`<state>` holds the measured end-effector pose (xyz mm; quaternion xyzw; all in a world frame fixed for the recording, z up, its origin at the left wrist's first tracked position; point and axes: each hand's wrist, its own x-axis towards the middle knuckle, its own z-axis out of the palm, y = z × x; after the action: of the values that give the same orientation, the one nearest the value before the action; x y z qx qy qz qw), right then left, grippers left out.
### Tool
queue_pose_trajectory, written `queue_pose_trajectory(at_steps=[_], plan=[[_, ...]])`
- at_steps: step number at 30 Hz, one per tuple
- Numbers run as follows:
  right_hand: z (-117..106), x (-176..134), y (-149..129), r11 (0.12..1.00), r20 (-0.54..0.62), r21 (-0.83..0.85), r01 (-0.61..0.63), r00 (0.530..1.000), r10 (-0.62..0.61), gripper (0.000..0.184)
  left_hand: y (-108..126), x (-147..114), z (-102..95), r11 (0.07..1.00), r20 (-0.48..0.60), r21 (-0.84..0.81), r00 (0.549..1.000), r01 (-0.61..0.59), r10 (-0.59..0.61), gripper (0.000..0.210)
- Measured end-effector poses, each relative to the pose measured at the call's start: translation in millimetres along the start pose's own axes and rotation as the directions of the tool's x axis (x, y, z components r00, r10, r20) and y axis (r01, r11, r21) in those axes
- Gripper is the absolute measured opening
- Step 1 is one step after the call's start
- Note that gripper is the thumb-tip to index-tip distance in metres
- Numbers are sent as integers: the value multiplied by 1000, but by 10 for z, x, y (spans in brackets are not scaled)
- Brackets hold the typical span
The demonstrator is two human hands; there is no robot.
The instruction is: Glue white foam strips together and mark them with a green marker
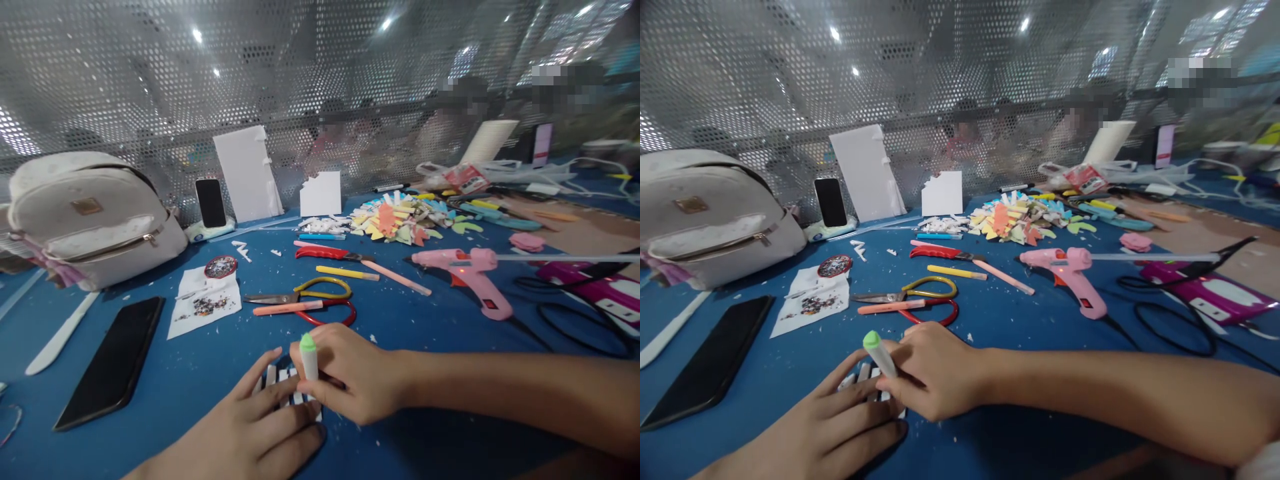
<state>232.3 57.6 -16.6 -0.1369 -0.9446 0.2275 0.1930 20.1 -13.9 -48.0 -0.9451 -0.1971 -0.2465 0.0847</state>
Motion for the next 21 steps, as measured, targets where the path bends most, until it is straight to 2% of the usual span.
queue_pose_trajectory(at_steps=[3,6,9,14,18,21], plan=[[11,-12,1,998,-30,-29,55,998,-56,24,6,-5,0,1000,3,6,1000,1,-1,25],[11,-8,-29,997,-6,-74,27,1000,-28,22,6,-3,12,1000,0,-9,1000,-1,1,26],[9,6,-54,999,-3,-50,7,1000,-7,17,6,9,21,1000,-22,-23,1000,17,-18,27],[15,-1,-44,998,-48,-49,27,998,-29,23,12,26,2,1000,-49,0,999,12,-12,28],[24,-8,-33,999,-18,-50,11,1000,-12,23,8,12,1,1000,-39,-16,999,13,-14,32],[23,-7,-30,995,-45,-77,61,997,-65,26,2,-8,13,999,-15,-32,1000,12,-12,39]])
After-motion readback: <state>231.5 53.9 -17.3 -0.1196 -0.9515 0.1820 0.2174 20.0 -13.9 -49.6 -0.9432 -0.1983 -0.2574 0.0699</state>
